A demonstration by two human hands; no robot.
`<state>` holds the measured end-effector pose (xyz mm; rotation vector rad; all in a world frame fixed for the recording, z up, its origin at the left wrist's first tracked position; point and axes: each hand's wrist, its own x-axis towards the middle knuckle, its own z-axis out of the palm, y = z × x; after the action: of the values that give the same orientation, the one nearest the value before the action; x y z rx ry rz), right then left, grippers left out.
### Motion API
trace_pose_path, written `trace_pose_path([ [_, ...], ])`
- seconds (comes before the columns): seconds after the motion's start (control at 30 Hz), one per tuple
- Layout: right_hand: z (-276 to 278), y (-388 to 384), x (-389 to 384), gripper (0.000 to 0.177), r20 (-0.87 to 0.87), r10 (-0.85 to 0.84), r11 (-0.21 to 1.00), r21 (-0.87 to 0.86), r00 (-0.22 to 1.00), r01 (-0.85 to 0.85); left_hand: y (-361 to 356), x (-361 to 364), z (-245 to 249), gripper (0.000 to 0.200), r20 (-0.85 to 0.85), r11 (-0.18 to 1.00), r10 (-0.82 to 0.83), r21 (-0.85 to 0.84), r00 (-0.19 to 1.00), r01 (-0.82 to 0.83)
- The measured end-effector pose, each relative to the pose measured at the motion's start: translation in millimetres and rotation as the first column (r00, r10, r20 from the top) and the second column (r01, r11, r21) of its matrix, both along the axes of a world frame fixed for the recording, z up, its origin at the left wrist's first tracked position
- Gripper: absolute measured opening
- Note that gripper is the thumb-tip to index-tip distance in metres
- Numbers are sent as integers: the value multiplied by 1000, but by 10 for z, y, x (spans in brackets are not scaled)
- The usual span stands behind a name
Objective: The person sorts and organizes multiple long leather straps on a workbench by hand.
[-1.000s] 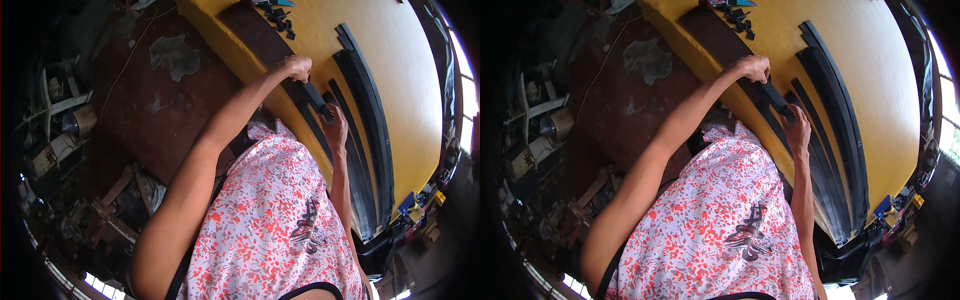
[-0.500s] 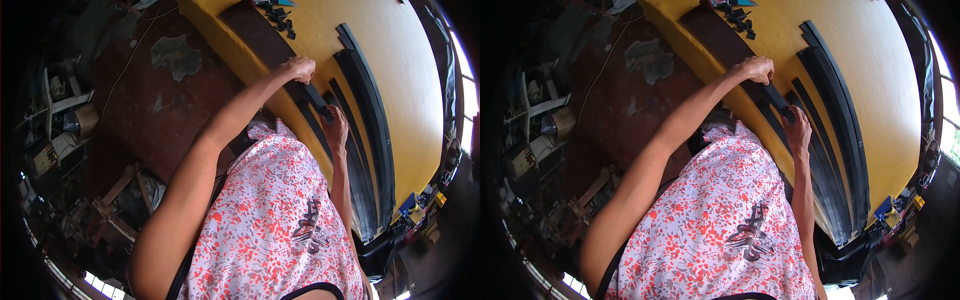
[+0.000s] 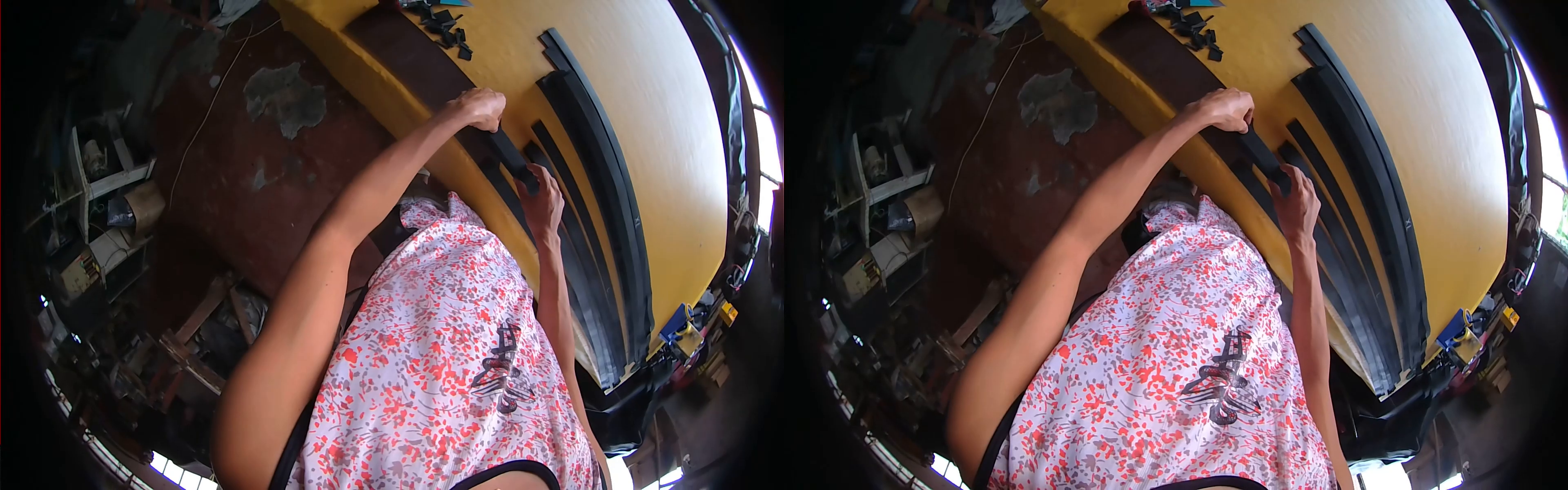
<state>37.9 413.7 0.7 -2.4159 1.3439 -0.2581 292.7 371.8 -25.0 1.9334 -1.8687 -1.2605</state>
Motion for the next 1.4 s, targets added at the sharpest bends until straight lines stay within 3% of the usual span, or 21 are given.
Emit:
trace_pose_path([
  [0.1,1,5,22,37,-1,1,1000,-21,1000,-1,-75,-37,-120,27,42,1000,10,21,999,-11],
  [0.2,39,6,33,37,31,-14,1000,-6,999,15,-124,-39,-103,27,52,996,-80,40,995,78],
  [0.27,104,1,24,39,56,-36,999,32,998,34,-106,-4,167,26,-125,990,-48,126,991,64],
  [0.3,134,-6,13,40,80,-58,996,71,995,52,-102,9,233,26,-124,990,-45,126,991,60],
  [0.37,168,-20,-26,42,126,-52,995,88,991,41,-82,34,338,23,-364,990,64,142,929,-12],
  [0.5,161,-42,-74,43,152,-69,986,164,986,44,-104,20,363,21,-458,987,109,158,882,-40],
  [0.6,140,-65,-91,43,126,-57,985,168,990,35,-123,27,289,22,-422,992,62,128,904,-9],
  [0.67,160,-54,-85,43,115,-48,987,157,992,30,-123,40,237,23,-302,993,-34,102,953,68],
  [0.77,195,-70,-71,43,108,-28,993,117,994,15,-104,81,295,24,-380,996,-33,64,925,62],
  [0.93,164,-108,25,43,165,16,997,72,986,-28,-148,256,262,25,-334,996,-61,35,941,77],
  [1.13,55,-109,378,42,41,67,997,39,997,-69,-131,509,97,25,-107,992,-34,115,994,46],
  [1.3,26,-104,405,42,12,88,996,31,996,-88,-105,487,132,26,-101,994,11,111,995,1],
  [1.4,38,-103,408,42,22,87,996,14,996,-87,-125,477,188,26,-6,993,-59,101,998,59],
])
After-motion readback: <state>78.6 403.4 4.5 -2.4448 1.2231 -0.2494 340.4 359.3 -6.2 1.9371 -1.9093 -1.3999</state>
